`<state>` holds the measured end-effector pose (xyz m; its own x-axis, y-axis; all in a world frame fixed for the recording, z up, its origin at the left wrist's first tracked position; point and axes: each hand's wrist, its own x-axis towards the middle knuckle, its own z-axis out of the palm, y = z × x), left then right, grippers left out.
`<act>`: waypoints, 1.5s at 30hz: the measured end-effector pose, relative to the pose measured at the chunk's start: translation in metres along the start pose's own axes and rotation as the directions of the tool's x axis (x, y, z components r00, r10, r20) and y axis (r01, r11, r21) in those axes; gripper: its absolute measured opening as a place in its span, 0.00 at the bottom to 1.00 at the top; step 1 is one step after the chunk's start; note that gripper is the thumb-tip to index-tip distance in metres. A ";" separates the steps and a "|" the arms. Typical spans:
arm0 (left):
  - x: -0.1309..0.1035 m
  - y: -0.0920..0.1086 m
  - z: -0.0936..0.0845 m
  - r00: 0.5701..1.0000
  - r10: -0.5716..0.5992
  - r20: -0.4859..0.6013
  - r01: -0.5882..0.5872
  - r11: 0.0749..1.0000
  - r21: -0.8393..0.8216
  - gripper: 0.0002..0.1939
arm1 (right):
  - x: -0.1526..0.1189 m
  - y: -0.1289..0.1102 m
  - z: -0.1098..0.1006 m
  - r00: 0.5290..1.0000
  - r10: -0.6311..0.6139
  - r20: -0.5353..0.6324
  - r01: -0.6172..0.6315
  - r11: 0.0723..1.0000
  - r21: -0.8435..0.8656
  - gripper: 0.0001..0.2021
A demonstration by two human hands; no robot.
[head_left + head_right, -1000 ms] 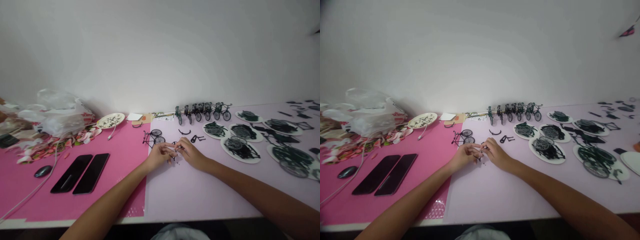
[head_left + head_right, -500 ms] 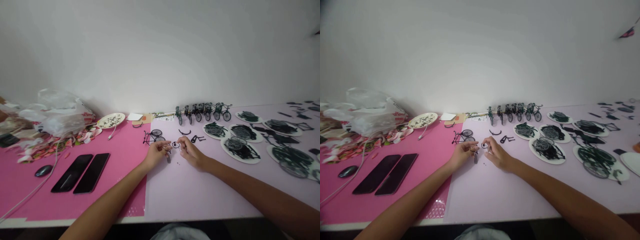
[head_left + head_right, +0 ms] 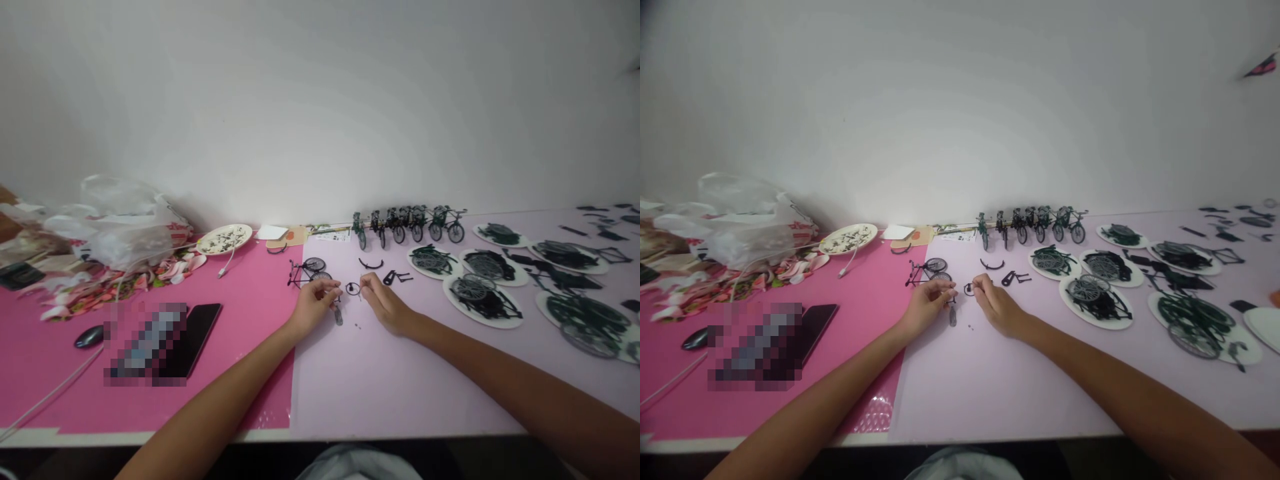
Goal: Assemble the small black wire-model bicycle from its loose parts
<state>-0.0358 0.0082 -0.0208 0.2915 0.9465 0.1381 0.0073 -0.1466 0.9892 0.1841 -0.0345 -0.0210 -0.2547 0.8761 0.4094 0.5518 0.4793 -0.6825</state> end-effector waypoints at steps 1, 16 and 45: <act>0.000 -0.001 0.000 1.000 0.000 0.006 0.000 1.000 0.003 0.22 | 0.001 0.001 0.002 1.000 -0.003 -0.012 0.003 1.000 -0.003 0.10; -0.004 0.004 0.000 0.997 -0.005 0.080 0.002 0.999 0.039 0.24 | 0.008 0.007 0.005 0.984 -0.139 -0.112 0.130 0.988 -0.085 0.15; -0.007 0.006 0.001 0.985 0.017 0.174 -0.028 0.998 0.060 0.24 | 0.007 0.007 0.004 0.986 -0.137 -0.095 0.128 0.987 -0.094 0.14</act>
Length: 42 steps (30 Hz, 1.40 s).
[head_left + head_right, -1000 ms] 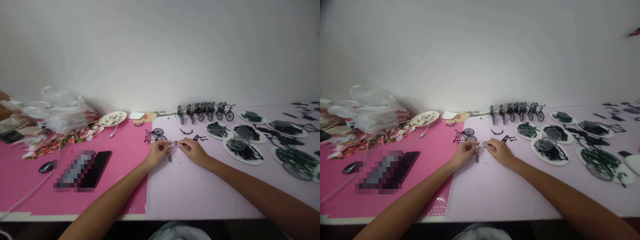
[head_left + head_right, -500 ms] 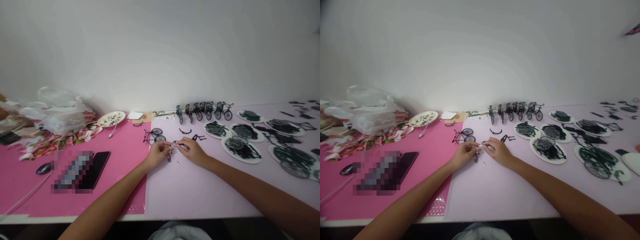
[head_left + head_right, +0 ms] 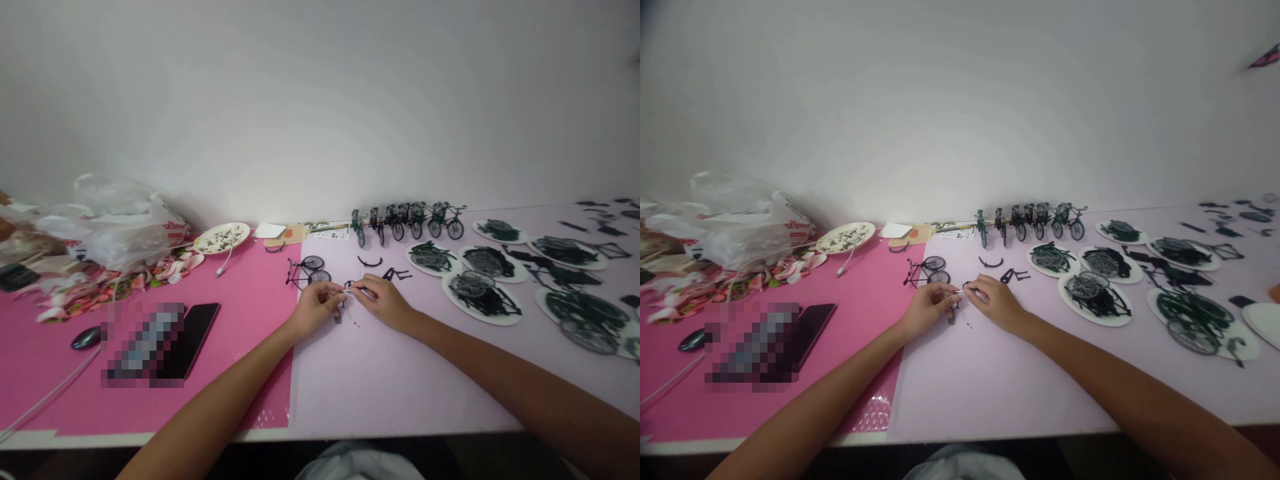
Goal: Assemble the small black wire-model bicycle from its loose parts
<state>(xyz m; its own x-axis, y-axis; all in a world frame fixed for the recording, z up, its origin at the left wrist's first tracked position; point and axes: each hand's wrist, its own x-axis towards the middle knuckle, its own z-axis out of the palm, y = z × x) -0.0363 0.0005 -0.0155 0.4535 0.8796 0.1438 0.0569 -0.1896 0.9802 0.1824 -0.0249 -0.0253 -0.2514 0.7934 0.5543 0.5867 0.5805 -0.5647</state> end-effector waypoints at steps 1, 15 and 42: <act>0.000 0.000 0.000 1.000 -0.001 -0.002 0.001 1.000 0.008 0.24 | 0.000 0.001 0.000 1.000 0.000 0.002 0.000 1.000 -0.001 0.15; 0.001 -0.002 -0.004 1.000 -0.017 -0.001 0.017 1.000 -0.015 0.24 | -0.004 -0.006 -0.001 0.997 0.033 0.077 -0.038 0.997 0.063 0.06; 0.004 -0.010 -0.009 0.999 0.032 -0.003 -0.032 0.997 0.074 0.19 | -0.003 -0.009 -0.004 0.990 0.084 0.113 -0.097 0.988 0.117 0.03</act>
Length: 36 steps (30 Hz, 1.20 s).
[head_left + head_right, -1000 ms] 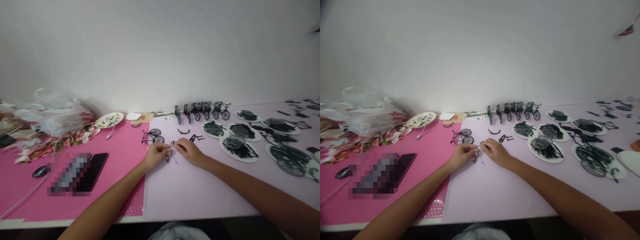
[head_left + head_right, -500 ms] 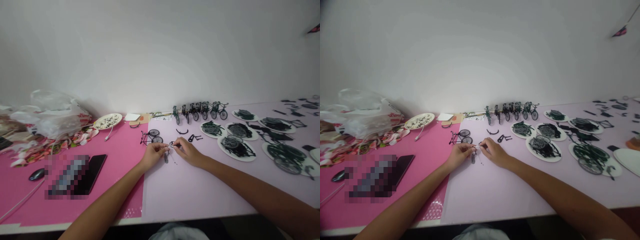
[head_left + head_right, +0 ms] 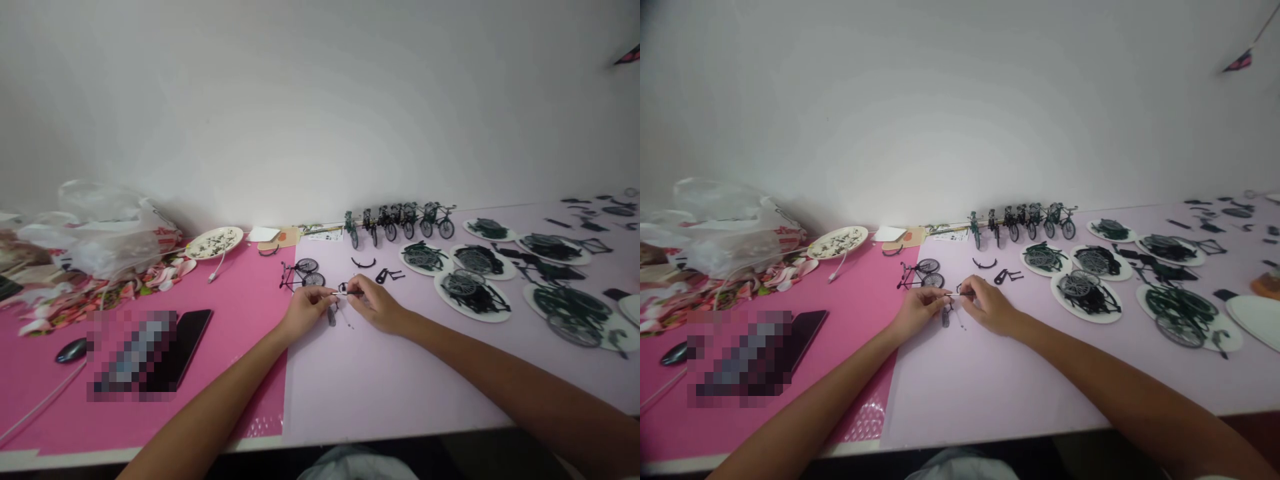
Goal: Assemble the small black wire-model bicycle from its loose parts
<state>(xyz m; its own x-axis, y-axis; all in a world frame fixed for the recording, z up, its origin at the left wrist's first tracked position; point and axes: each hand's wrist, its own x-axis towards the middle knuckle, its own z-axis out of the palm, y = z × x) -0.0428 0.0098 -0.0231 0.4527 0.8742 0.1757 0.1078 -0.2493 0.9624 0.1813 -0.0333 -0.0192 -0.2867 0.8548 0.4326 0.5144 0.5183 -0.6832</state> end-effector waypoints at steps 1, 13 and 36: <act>0.000 0.000 0.000 1.000 -0.002 -0.003 0.002 1.000 0.001 0.19 | 0.000 -0.001 0.000 1.000 0.015 0.001 -0.015 1.000 0.011 0.04; -0.002 0.004 0.002 1.000 -0.010 0.002 0.010 1.000 0.030 0.21 | 0.004 0.005 0.001 1.000 -0.010 -0.008 0.009 0.999 -0.035 0.16; -0.003 0.008 0.008 0.993 -0.020 -0.117 0.017 1.000 -0.020 0.22 | 0.006 0.009 0.001 0.992 -0.073 -0.102 0.070 0.997 -0.032 0.14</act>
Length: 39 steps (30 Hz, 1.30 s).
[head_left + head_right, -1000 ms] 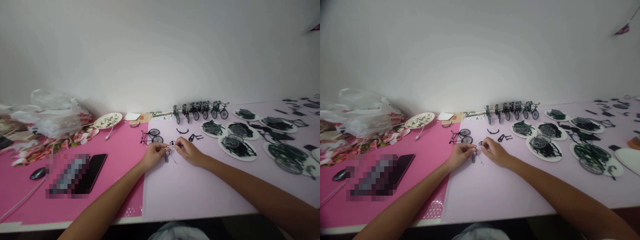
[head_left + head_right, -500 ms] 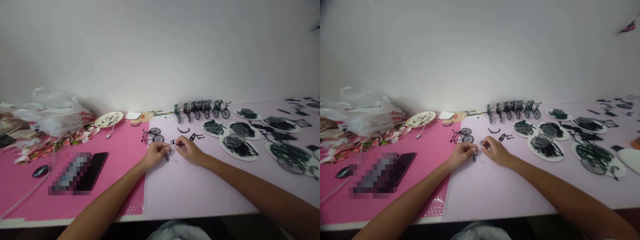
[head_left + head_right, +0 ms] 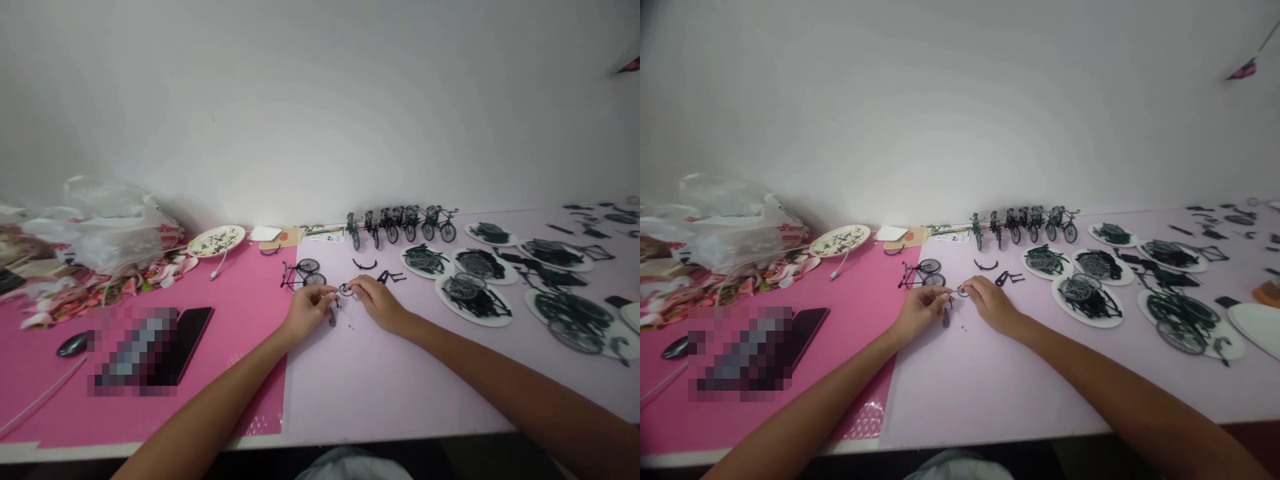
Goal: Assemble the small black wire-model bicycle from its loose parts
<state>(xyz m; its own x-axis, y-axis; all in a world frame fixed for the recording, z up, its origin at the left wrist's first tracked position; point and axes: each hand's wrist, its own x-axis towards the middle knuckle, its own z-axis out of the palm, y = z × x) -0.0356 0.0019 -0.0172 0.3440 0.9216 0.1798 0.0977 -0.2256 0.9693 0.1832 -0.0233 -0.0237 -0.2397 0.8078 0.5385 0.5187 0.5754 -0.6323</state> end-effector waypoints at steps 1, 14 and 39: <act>0.000 0.000 0.000 1.000 -0.002 -0.011 0.002 1.000 -0.004 0.22 | -0.001 -0.001 0.000 1.000 0.006 -0.011 -0.006 1.000 0.007 0.13; -0.002 0.009 0.003 0.996 -0.089 0.009 0.089 0.978 -0.190 0.28 | -0.009 -0.023 0.012 0.996 -0.018 -0.088 0.025 0.997 0.078 0.12; 0.020 0.039 -0.077 0.913 -0.232 -0.336 0.403 0.380 0.832 0.25 | -0.007 -0.013 0.007 0.994 -0.023 -0.105 0.023 1.000 0.000 0.11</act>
<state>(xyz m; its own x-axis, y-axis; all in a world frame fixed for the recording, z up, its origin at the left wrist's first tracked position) -0.0970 0.0359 0.0370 -0.0228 0.9997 -0.0048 0.9531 0.0232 0.3017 0.1724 -0.0359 -0.0226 -0.1639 0.7765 0.6084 0.5133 0.5938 -0.6196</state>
